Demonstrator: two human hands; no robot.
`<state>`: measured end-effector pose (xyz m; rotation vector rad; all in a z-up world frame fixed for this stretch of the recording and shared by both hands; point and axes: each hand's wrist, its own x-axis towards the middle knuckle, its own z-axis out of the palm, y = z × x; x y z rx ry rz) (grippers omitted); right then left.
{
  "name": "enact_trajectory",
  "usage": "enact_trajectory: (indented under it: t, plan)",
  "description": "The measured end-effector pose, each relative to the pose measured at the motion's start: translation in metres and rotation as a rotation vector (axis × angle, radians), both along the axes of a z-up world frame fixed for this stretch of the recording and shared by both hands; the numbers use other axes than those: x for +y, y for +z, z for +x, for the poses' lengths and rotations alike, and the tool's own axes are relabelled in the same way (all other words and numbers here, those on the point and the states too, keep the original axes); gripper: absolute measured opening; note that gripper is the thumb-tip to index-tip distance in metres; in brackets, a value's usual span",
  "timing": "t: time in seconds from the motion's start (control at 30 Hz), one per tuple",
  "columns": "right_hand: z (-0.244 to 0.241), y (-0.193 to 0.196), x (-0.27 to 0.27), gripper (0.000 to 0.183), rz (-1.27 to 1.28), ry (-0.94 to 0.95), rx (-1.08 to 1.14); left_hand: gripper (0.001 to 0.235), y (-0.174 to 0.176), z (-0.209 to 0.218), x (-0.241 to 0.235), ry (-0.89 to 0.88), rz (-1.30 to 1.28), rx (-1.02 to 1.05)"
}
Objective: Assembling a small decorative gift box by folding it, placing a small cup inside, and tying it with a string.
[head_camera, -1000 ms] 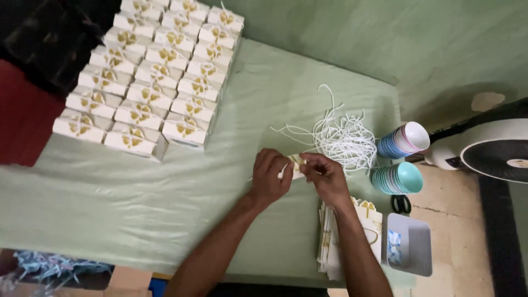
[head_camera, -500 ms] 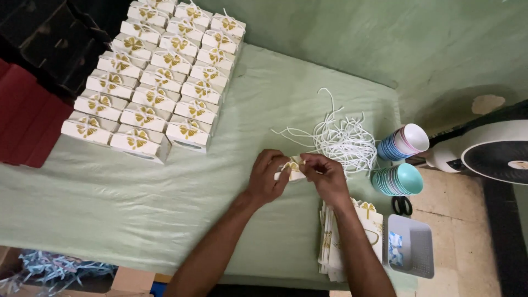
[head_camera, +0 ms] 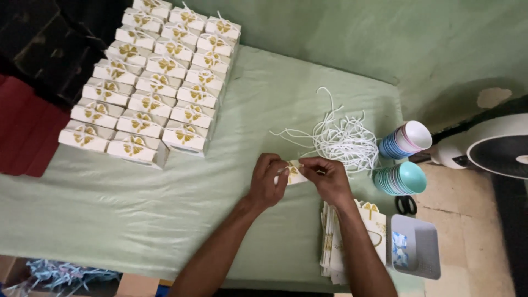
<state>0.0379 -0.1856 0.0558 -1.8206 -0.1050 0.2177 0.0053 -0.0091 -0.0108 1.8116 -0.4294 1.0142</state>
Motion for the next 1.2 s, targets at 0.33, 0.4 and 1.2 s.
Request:
enact_trajectory:
  t: [0.33, 0.4, 1.2]
  plan:
    - [0.003, 0.002, -0.007, 0.014, 0.012, -0.033, 0.033, 0.014, 0.002, -0.005, -0.001, 0.009, 0.005, -0.013]
    - [0.005, 0.003, -0.003, 0.014, 0.001, -0.02, 0.036, 0.015, -0.001, 0.003, -0.001, 0.007, -0.003, -0.021]
    - [0.0, -0.006, -0.005, 0.025, 0.021, 0.047, 0.025, 0.012, -0.002, 0.002, -0.006, 0.022, -0.032, -0.018]
